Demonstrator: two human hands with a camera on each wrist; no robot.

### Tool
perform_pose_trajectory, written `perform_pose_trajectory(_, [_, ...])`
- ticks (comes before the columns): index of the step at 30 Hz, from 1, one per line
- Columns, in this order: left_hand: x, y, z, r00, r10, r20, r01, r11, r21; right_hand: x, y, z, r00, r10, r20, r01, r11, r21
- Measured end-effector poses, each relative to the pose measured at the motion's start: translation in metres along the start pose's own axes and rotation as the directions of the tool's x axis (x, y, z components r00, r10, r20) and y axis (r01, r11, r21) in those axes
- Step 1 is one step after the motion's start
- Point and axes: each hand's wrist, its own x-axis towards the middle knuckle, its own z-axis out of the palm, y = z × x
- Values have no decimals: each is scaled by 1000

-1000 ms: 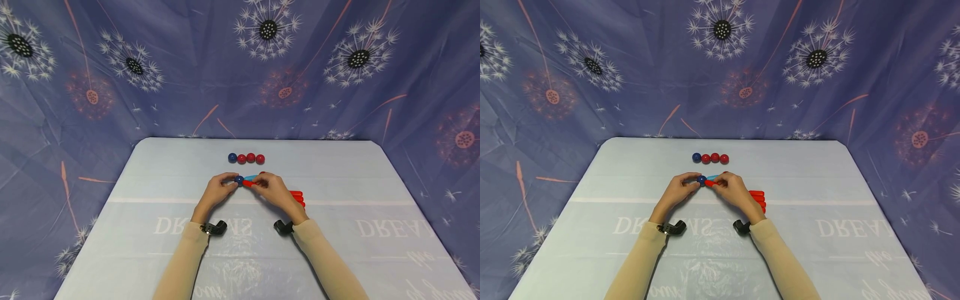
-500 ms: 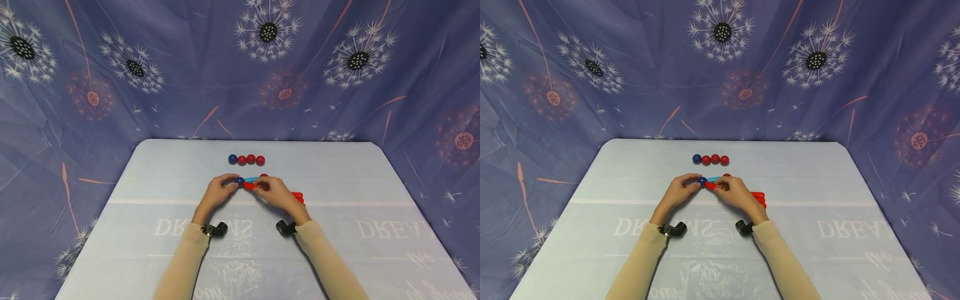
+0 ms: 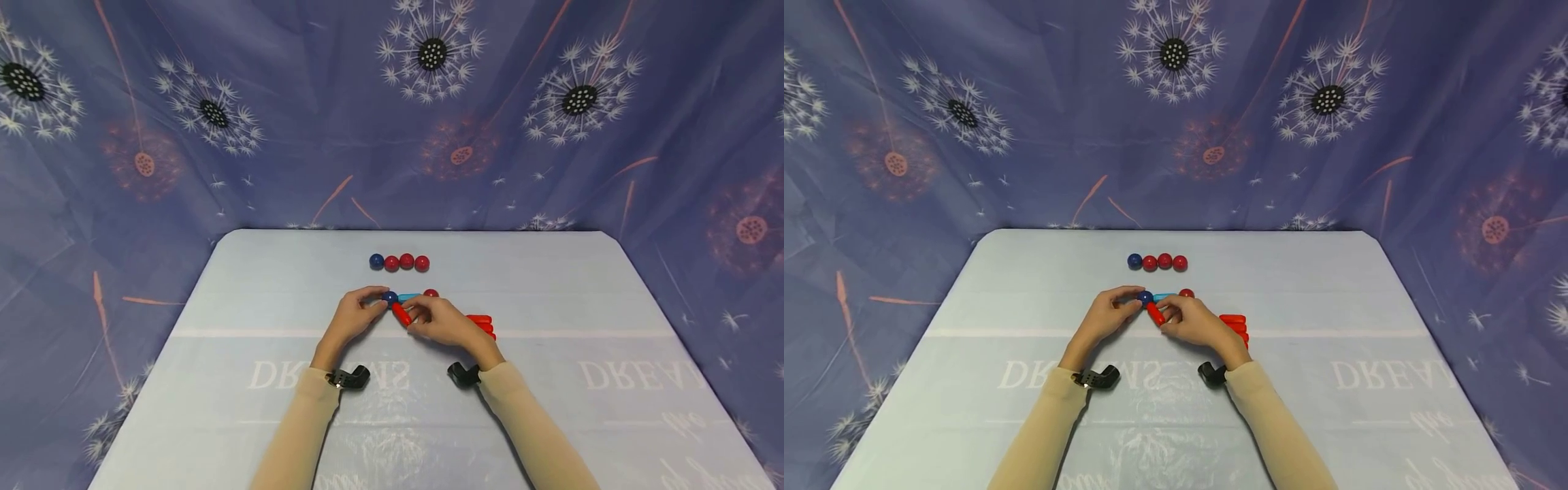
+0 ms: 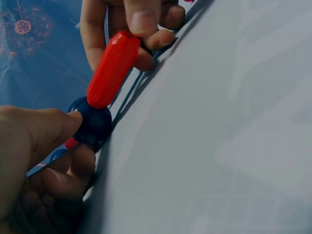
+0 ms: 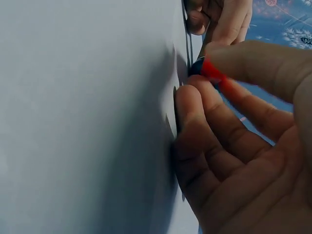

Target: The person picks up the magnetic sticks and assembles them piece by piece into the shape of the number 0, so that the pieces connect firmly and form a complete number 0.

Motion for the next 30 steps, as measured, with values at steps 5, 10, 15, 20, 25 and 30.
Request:
perform_pose_trajectory(5, [-1,-2,-1,1000,1,-17,-1,1000,25,3,1,3,1000,19,24,-19,1000,7])
perform_pose_trajectory(10, [0,-2,-1,1000,12,-23,-10,999,45,3,1,4,999,25,24,-26,999,24])
perform_pose_trajectory(15, [2,-3,-1,1000,14,-13,-13,999,31,4,-1,6,1000,18,25,-19,999,50])
perform_pose_trajectory(20, [2,-3,1,1000,12,-9,-12,999,34,5,-1,9,999,28,29,-30,997,73])
perform_pose_trajectory(25, [2,-1,1,1000,19,-19,-18,998,57,6,-3,12,1000,13,-1,-13,997,74])
perform_pose_trajectory(30, [2,-1,1,999,23,-25,-20,997,79,7,-6,17,1000,13,-27,-11,997,70])
